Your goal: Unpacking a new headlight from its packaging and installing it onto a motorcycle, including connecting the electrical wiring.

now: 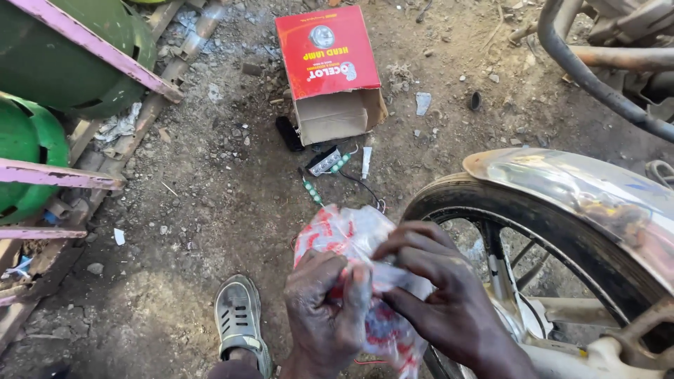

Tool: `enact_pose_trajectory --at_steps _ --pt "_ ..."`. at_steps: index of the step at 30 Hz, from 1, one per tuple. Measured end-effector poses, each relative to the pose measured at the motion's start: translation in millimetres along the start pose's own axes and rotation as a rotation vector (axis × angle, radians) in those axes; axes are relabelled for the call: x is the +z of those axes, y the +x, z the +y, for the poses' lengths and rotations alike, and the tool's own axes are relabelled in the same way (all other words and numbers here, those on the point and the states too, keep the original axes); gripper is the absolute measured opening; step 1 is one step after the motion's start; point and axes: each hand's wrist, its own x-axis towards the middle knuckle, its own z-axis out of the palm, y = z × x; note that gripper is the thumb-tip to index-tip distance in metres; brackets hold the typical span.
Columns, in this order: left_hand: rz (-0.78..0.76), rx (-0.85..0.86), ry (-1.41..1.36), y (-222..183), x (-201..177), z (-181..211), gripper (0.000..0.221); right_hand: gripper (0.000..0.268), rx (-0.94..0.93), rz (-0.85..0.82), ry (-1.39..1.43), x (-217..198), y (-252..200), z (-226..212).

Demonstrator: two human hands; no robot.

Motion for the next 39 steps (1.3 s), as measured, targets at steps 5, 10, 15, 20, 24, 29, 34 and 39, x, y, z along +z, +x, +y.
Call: enact_pose_trajectory --at_steps 5,10,15,20,24,29,34,39 --pt "-0.021 0.155 0.183 -4.1 -12.9 -3.7 0.043 0.030 -0.118 -0.020 0.159 -6.6 -11.4 -5.2" --pt "0.081 0.103 0.252 -8.7 -25.6 -6.6 0.042 0.035 -0.136 -0.167 -0.001 -12.8 -26.9 -17.3" --pt "-0.259 -0.126 0.317 -14.7 -26.3 -8.0 0.028 0.047 -0.164 0.097 0.016 3.6 -23.0 -32.9" --pt "-0.568 -0.621 0.306 -20.0 -18.1 -14.1 0.039 0.046 -0.193 0.120 0.022 15.2 -25.7 -28.9" --pt "-0.337 -0.826 0.378 -19.5 -19.5 -22.4 0.013 0.045 -0.189 0.152 0.034 19.9 -32.1 -37.1" --pt "0.051 -1.066 0.180 -26.1 -17.7 -40.7 0.027 0.050 -0.098 0.182 -0.150 27.1 -61.5 -12.6" --pt "0.535 -1.136 -0.852 -39.0 -5.7 -52.7 0.023 0.058 0.543 0.032 -0.488 41.7 -99.5 31.0" --pt "0.538 -1.050 -0.902 -60.7 7.9 -74.4 0.022 0.035 1.164 -0.227 -0.437 29.3 -48.9 -0.6"
